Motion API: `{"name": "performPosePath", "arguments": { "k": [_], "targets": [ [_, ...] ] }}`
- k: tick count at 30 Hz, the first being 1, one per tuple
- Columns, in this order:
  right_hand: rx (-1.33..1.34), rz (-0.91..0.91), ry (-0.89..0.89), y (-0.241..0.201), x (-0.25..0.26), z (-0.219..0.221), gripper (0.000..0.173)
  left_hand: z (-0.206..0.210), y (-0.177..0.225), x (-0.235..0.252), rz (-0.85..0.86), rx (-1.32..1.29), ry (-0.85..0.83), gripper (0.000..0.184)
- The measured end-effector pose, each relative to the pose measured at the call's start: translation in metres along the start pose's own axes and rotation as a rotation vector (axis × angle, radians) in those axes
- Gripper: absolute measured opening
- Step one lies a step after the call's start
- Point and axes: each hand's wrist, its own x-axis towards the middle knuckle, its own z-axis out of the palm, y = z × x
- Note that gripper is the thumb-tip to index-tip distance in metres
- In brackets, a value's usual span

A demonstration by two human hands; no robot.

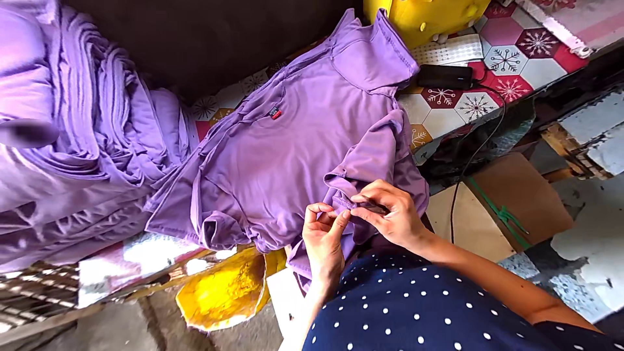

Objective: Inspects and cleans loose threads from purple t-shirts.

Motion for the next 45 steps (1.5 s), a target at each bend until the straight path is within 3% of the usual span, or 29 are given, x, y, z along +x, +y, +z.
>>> {"name": "performPosePath", "arguments": {
  "k": [5, 9, 12, 14, 16, 23, 37, 39, 42, 45],
  "targets": [
    [-0.121, -0.008, -0.017, -0.002, 0.006, 0.005, 0.012, 0.001, -0.004, -0.002, 0.043, 0.032, -0.029, 0.027],
    [-0.199, -0.182, 0.018, -0.004, 0.006, 0.007, 0.011, 0.003, -0.004, -0.002, 0.073, 0.035, -0.112, 0.031],
    [-0.080, -0.029, -0.012, -0.015, 0.007, -0.007, 0.025, 0.009, 0.003, -0.001, 0.034, -0.017, -0.060, 0.026],
    [-0.159, 0.071, -0.086, -0.019, 0.008, -0.021, 0.042, 0.012, 0.006, 0.001, 0.033, -0.041, -0.047, 0.024],
    [-0.284, 0.075, -0.131, -0.020, 0.005, -0.028, 0.048, 0.015, 0.005, 0.001, 0.062, -0.040, -0.055, 0.024],
    [-0.493, -0.019, -0.092, -0.015, -0.005, -0.031, 0.049, 0.024, -0.004, 0.004, 0.250, 0.087, -0.150, 0.028],
    [-0.573, -0.043, 0.020, -0.015, -0.007, -0.029, 0.043, 0.029, -0.006, 0.001, 0.254, 0.139, -0.164, 0.027],
    [-0.541, -0.006, 0.038, -0.015, -0.007, -0.029, 0.041, 0.031, -0.006, 0.001, 0.220, 0.138, -0.152, 0.025],
    [-0.433, 0.072, 0.110, -0.012, -0.007, -0.033, 0.038, 0.035, -0.001, 0.002, 0.023, 0.065, -0.107, 0.019],
    [-0.433, 0.017, 0.139, -0.008, -0.012, -0.038, 0.041, 0.040, 0.003, 0.003, -0.113, -0.052, -0.065, 0.020]
  ]
}}
